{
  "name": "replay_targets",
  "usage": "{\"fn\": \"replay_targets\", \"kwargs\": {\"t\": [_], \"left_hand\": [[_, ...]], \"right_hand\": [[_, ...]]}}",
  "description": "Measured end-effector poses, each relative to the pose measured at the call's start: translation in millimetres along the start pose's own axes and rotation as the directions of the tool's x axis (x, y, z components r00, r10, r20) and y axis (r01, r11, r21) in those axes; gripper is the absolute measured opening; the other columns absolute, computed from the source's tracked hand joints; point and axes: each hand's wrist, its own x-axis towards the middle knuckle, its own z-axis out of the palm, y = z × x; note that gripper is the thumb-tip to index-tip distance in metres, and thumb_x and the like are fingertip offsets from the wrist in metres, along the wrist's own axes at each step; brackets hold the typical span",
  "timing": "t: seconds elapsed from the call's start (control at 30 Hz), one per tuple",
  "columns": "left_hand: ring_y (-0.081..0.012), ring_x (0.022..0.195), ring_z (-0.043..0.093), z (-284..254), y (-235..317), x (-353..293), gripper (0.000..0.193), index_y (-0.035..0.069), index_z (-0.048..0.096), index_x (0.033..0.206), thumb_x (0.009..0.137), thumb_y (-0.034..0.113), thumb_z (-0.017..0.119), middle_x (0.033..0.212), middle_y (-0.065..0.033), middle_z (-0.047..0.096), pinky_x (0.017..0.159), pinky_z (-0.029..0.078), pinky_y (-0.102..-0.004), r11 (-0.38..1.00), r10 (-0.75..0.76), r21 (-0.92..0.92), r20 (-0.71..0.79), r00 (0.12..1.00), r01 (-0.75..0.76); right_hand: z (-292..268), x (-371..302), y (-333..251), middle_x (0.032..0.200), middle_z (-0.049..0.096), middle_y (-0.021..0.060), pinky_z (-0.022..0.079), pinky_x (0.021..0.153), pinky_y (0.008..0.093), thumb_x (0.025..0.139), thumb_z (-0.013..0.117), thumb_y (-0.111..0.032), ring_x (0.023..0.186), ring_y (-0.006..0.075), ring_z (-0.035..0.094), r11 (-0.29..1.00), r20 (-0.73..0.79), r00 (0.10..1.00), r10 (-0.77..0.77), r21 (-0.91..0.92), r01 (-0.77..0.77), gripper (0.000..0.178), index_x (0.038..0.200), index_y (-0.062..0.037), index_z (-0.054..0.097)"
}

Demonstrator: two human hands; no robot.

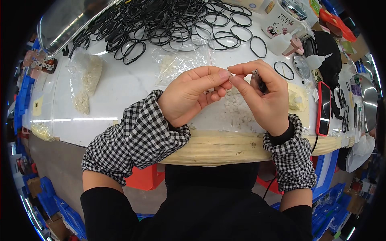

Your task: Assembling small components by placing rubber rings onto them at a factory workbench.

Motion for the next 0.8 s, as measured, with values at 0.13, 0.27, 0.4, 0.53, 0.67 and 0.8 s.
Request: {"fn": "replay_targets", "kwargs": {"t": [0.13,0.27,0.4,0.53,0.67,0.8], "left_hand": [[-0.0053,0.075,0.051,1.8,0.1,0.1,0.017,0.003,0.059,0.096,0.093,0.018,0.053,0.086,-0.0001,0.059,0.068,0.043,-0.0171,0.999,0.028,0.039,-0.005,1.0,-0.027],[-0.0048,0.075,0.05,2.8,1.7,-1.9,0.017,0.003,0.058,0.096,0.094,0.019,0.051,0.085,-0.0001,0.059,0.068,0.043,-0.0169,0.999,0.029,0.046,-0.003,1.0,-0.028],[-0.0049,0.075,0.051,3.2,-0.5,-1.3,0.017,0.003,0.058,0.097,0.093,0.019,0.053,0.086,0.0003,0.058,0.068,0.043,-0.0172,0.999,0.028,0.015,0.021,0.999,-0.028],[-0.0058,0.074,0.05,0.6,-3.8,-0.9,0.018,0.002,0.058,0.099,0.092,0.019,0.055,0.086,0.0005,0.056,0.068,0.043,-0.0178,0.997,0.043,-0.061,0.074,0.996,-0.038],[-0.006,0.074,0.05,1.0,-3.6,-0.4,0.02,0.002,0.058,0.099,0.093,0.02,0.054,0.086,0.0004,0.057,0.067,0.043,-0.0181,0.997,0.04,-0.069,0.107,0.993,-0.033],[-0.0061,0.075,0.051,0.8,-3.9,-1.3,0.02,0.002,0.059,0.099,0.093,0.02,0.054,0.086,-0.0001,0.058,0.067,0.044,-0.0185,0.999,0.039,-0.036,0.106,0.994,-0.036]], "right_hand": [[0.8,-0.9,2.9,0.08,0.06,0.0025,0.031,0.044,0.0157,0.078,0.066,-0.001,0.063,0.0026,0.053,0.999,-0.02,1.0,-0.004,0.042,0.005,0.014,0.092,-0.0018,0.065],[1.7,-0.8,4.1,0.079,0.06,0.002,0.03,0.043,0.016,0.078,0.067,-0.001,0.062,0.0022,0.053,0.999,-0.025,1.0,-0.009,0.046,0.01,0.012,0.09,-0.0016,0.065],[-0.4,-1.0,1.3,0.076,0.059,0.0015,0.03,0.043,0.0176,0.077,0.067,-0.002,0.057,0.003,0.05,0.999,-0.037,0.998,-0.042,-0.029,0.041,0.009,0.086,-0.0021,0.064],[5.5,-3.7,4.9,0.072,0.056,0.0012,0.03,0.043,0.0195,0.077,0.068,-0.005,0.052,0.0047,0.044,0.999,-0.053,0.998,-0.022,-0.038,0.02,0.009,0.083,-0.0031,0.063],[6.6,-3.9,2.9,0.071,0.055,0.0012,0.031,0.043,0.0199,0.076,0.069,-0.005,0.052,0.0056,0.044,0.999,-0.083,0.996,-0.037,-0.036,0.034,0.01,0.082,-0.0034,0.062],[5.5,-3.5,1.6,0.072,0.055,0.0015,0.033,0.044,0.0192,0.076,0.069,-0.003,0.056,0.0058,0.05,0.995,-0.106,0.991,-0.082,-0.058,0.076,0.01,0.083,-0.0032,0.061]]}}
